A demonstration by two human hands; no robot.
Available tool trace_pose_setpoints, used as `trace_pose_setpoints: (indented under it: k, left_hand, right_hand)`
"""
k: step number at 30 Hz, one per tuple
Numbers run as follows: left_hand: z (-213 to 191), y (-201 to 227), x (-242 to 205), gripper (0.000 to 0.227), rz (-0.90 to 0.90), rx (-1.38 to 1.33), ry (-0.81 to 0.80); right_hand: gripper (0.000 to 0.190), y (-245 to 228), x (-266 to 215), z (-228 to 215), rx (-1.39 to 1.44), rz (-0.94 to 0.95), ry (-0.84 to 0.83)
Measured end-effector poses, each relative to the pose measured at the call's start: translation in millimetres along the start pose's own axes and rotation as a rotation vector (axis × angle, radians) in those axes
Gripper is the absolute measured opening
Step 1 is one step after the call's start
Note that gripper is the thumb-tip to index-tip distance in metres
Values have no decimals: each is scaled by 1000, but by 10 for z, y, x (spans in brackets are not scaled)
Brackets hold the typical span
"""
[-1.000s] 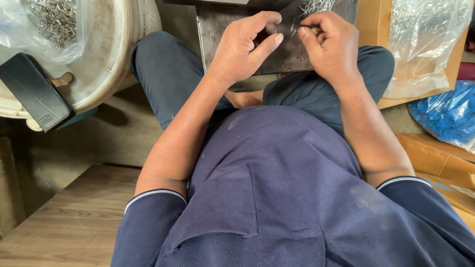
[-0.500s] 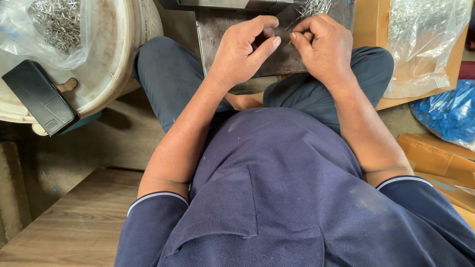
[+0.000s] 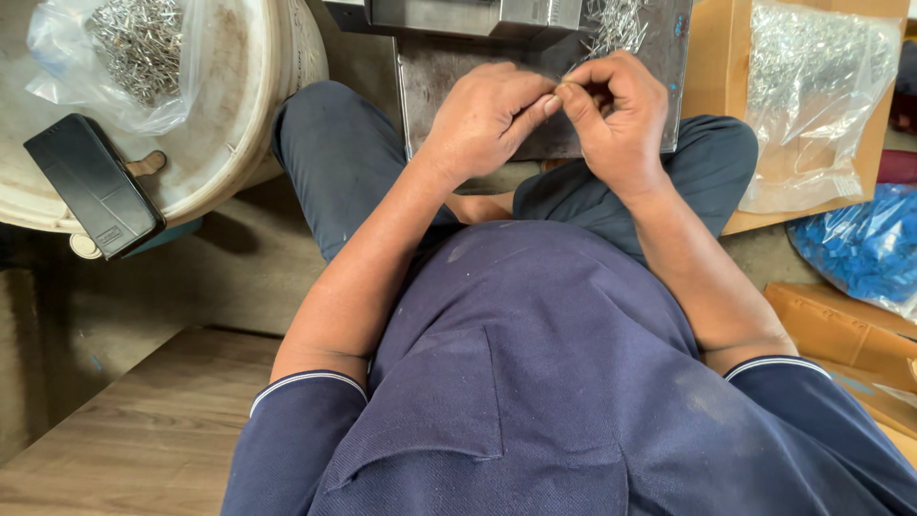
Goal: The person sits on the floor and uses a bench vise to assemble small metal fasteners. They pick up individual components, place them into the vise jaws, and tighten the screw to secure them together before removing the finished piece.
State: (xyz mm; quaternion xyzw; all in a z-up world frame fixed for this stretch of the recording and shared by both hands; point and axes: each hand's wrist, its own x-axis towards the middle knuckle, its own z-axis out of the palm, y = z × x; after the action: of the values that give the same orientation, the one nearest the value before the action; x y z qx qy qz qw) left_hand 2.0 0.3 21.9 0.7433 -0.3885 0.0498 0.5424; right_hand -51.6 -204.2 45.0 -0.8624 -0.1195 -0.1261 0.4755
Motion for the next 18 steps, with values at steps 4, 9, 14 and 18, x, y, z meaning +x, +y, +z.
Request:
trace_pose_setpoints:
  k: [4,9,14,18]
  left_hand:
    - [-16,22,-5,23,-16,-16,-2]
    - [-28,38,-11,22,-54,-56,11]
    - [-30,48,-9,20,-124,-105,23]
    - [-43,62,-46,26,-200,-169,65]
  right_hand:
    - [15,67,-22,24,421,292,-14]
    - [17,52,-3,-24,500,452,-45]
    - [15,-43,54,-27,457,420,-68]
    - [15,-132,173,-113,46,-3,-81]
